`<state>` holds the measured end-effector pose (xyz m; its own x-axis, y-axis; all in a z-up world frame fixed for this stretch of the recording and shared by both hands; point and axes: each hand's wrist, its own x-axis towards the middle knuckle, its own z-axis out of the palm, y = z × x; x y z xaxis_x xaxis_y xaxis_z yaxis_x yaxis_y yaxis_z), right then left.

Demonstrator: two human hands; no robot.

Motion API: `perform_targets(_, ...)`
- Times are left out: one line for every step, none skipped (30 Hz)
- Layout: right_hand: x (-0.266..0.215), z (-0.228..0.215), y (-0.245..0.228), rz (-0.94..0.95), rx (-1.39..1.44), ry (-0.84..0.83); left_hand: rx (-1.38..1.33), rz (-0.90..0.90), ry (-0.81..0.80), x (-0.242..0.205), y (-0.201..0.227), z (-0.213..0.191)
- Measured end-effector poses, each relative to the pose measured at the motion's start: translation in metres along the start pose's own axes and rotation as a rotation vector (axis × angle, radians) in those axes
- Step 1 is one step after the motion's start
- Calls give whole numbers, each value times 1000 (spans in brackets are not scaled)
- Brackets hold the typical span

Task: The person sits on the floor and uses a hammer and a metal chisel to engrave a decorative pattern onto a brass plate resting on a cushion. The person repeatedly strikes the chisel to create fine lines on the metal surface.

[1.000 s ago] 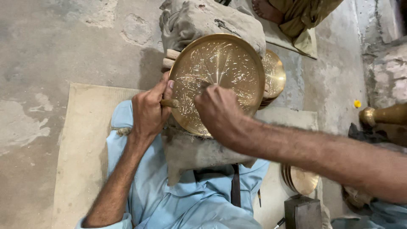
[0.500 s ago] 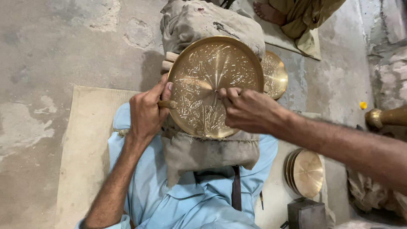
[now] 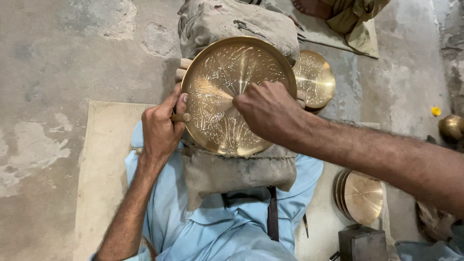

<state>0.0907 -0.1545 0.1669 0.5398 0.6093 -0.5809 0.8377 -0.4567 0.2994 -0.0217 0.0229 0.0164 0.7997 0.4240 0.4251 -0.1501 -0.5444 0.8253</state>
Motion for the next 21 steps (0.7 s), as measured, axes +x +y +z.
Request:
perform_targets(0, 0, 0, -20, -21, 54, -7, 3, 4, 0, -1, 0)
perform_targets(-3, 1, 0, -39, -41, 109, -13, 7, 7, 0, -1, 0)
perform_targets(-5, 2, 0, -59, -63, 165, -33, -4, 2, 0, -2, 0)
perform_targets(-8, 4, -1, -135, -180, 262, -53, -15, -3, -1, -2, 0)
perform_targets(-12, 7, -2, -207, -296, 360, -74, -25, -10, -1, -2, 0)
perform_targets(-11, 8, -1, -279, -412, 460, -62, -27, -8, -1, -3, 0)
perform_targets(-10, 10, 1, -292, -474, 446, -50, -27, -10, 0, -2, 0)
perform_targets(-6, 10, 4, -305, -535, 432, -39, -28, -13, 0, -2, 0)
perform_targets(-2, 11, 5, -315, -597, 420, -41, -30, -15, 1, -1, 0)
perform_targets(1, 12, 4, -336, -594, 313, -43, -31, -17, 1, 0, -1)
perform_targets(6, 12, 3, -356, -592, 210, -44, -31, -17, 2, 1, -1)
perform_targets(8, 11, 1, -375, -588, 106, -77, -49, -26, 1, 2, -3)
perform_targets(10, 10, 0, -371, -612, 129, -109, -65, -33, 0, 2, -5)
perform_targets(9, 8, -3, -368, -636, 152, -142, -81, -41, -1, 2, -6)
perform_targets(5, 6, -4, -362, -662, 177, -165, -124, -40, -3, 1, -8)
perform_targets(-1, 4, -1, -327, -648, 267, -189, -166, -39, -5, -1, -11)
perform_targets(-13, 3, 4, -293, -631, 353, -213, -212, -41, -10, -3, -14)
perform_targets(-24, 2, 11, -259, -612, 439, -209, -270, -25, -16, -7, -17)
perform_targets(-38, 1, 22, -245, -282, 515, -208, -330, -9, -21, -10, -19)
perform_targets(-54, 3, 34, -228, 49, 582, -208, -389, 8, -28, -15, -23)
perform_targets(-73, 9, 46, -172, 284, 664, -164, -439, 3, -35, -19, -30)
